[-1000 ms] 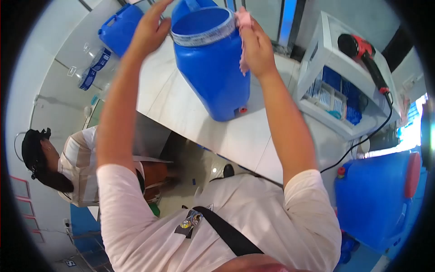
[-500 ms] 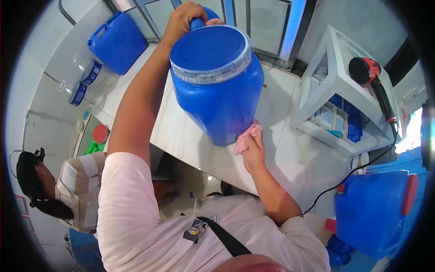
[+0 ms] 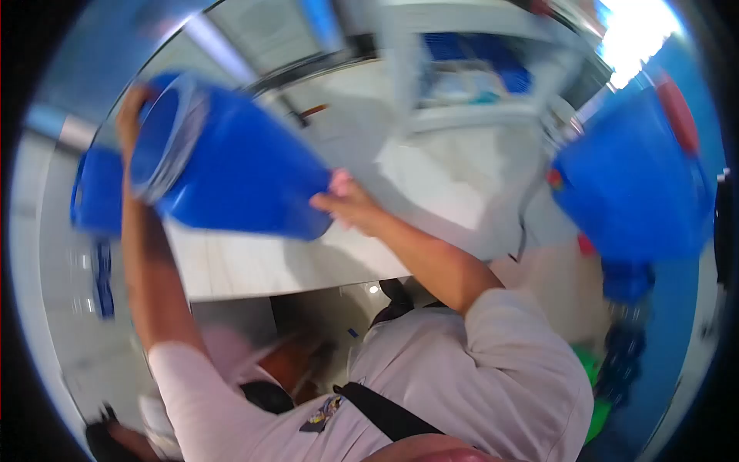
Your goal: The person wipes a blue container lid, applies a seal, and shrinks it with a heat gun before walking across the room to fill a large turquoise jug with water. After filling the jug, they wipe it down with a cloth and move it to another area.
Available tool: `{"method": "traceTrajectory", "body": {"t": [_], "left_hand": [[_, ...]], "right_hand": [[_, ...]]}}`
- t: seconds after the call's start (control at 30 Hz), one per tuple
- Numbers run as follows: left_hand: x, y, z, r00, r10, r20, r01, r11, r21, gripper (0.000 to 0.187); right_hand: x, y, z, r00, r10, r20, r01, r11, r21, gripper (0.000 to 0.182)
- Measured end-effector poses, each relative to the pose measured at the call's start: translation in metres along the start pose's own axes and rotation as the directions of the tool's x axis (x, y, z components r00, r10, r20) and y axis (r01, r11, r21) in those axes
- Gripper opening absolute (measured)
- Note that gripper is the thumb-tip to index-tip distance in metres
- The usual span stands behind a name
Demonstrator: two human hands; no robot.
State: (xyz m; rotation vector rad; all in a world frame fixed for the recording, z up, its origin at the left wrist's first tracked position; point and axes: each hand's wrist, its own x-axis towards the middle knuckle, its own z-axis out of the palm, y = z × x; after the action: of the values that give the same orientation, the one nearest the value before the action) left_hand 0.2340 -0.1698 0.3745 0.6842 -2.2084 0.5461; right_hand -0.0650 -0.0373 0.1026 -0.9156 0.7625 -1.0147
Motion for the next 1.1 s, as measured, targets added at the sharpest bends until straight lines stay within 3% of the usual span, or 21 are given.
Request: {"method": "traceTrajectory", "body": {"t": [0.03,0.07,0.1,0.13,0.17,0.2,0.23,0.3,0.37,0.47,0.57,0.7,0.77,0.83,0.87,0.9,0.97,1.0,1.03,1.07,1.1], "left_hand": [[-0.001,0.011,-0.007,0.970,-0.222,0.103,0.218,0.975,0.045,0.016],[0.012,0.054,-0.005,0.998,-0.068,0.016,0.067,0.996,0.064,0.017],[0.019,0.085,-0.010,0.924,-0.365,0.117,0.366,0.931,0.014,0.018],[0.019,0.097,-0.012,0.914,-0.390,0.116,0.393,0.920,-0.005,0.019],[0.023,0.105,-0.019,0.944,-0.279,0.178,0.277,0.960,0.032,0.017],[0.032,0.128,-0.022,0.944,-0.274,0.184,0.277,0.961,0.012,0.016],[0.035,0.147,-0.021,0.945,-0.275,0.176,0.286,0.957,-0.041,0.021],[0.020,0.160,-0.034,0.902,-0.380,0.204,0.370,0.925,0.084,0.026],[0.042,0.230,-0.042,0.925,-0.293,0.241,0.257,0.951,0.169,0.030],[0.045,0.279,-0.062,0.839,-0.487,0.243,0.454,0.872,0.182,0.015],[0.068,0.340,-0.079,0.736,-0.493,0.465,0.373,0.867,0.330,0.012],[0.089,0.403,-0.107,0.517,-0.452,0.727,0.232,0.891,0.390,0.017],[0.094,0.426,-0.120,0.423,-0.411,0.808,0.177,0.911,0.372,0.022],[0.099,0.448,-0.123,0.363,-0.356,0.861,0.148,0.934,0.324,0.028],[0.099,0.461,-0.119,0.416,-0.286,0.863,0.172,0.957,0.234,0.031],[0.104,0.476,-0.114,0.405,-0.290,0.867,0.176,0.955,0.238,0.031],[0.120,0.506,-0.094,0.163,-0.206,0.965,0.335,0.932,0.142,0.021],[0.121,0.516,-0.077,0.170,-0.093,0.981,0.383,0.924,0.022,0.023],[0.107,0.512,-0.064,0.015,-0.059,0.998,0.457,0.889,0.045,0.032],[0.088,0.509,-0.046,-0.145,-0.003,0.989,0.512,0.856,0.078,0.042],[0.067,0.529,-0.028,-0.252,-0.104,0.962,0.557,0.798,0.232,0.043]], "right_hand": [[-0.005,0.001,-0.005,0.999,0.028,0.042,-0.030,0.998,0.055,0.052],[-0.011,0.006,-0.008,0.999,0.000,0.040,-0.004,0.997,0.078,0.057],[-0.025,0.008,-0.016,0.997,0.008,0.079,-0.016,0.996,0.090,0.056],[-0.038,0.012,-0.018,0.991,-0.102,0.082,0.088,0.983,0.159,0.055],[-0.049,0.013,-0.023,0.992,-0.089,0.087,0.077,0.989,0.125,0.052],[-0.053,0.036,-0.020,0.969,-0.243,0.046,0.233,0.959,0.161,0.049],[-0.072,0.035,-0.024,0.981,-0.188,0.049,0.178,0.971,0.161,0.049],[-0.126,0.011,-0.040,0.991,-0.108,0.074,0.094,0.981,0.169,0.049],[-0.173,0.000,-0.057,0.994,-0.088,0.069,0.074,0.979,0.189,0.049],[-0.211,0.002,-0.084,0.973,-0.229,0.034,0.228,0.973,0.022,0.055],[-0.247,-0.011,-0.109,0.993,-0.106,-0.053,0.106,0.994,-0.008,0.055],[-0.275,0.008,-0.118,0.969,-0.141,-0.205,0.135,0.990,-0.040,0.060],[-0.292,0.020,-0.121,0.907,-0.197,-0.371,0.197,0.980,-0.038,0.055],[-0.294,0.041,-0.126,0.868,-0.267,-0.418,0.276,0.960,-0.042,0.053],[-0.298,0.052,-0.129,0.830,-0.331,-0.450,0.342,0.938,-0.059,0.052],[-0.310,0.050,-0.128,0.835,-0.319,-0.448,0.333,0.942,-0.051,0.052],[-0.333,0.043,-0.135,0.870,-0.157,-0.467,0.221,0.971,0.085,0.051],[-0.333,0.062,-0.143,0.880,-0.140,-0.454,0.207,0.973,0.101,0.052],[-0.337,0.083,-0.156,0.868,-0.145,-0.474,0.219,0.970,0.104,0.052],[-0.344,0.101,-0.172,0.888,-0.138,-0.439,0.105,0.990,-0.099,0.049],[-0.357,0.111,-0.190,0.901,-0.117,-0.419,-0.011,0.957,-0.291,0.046]]}}
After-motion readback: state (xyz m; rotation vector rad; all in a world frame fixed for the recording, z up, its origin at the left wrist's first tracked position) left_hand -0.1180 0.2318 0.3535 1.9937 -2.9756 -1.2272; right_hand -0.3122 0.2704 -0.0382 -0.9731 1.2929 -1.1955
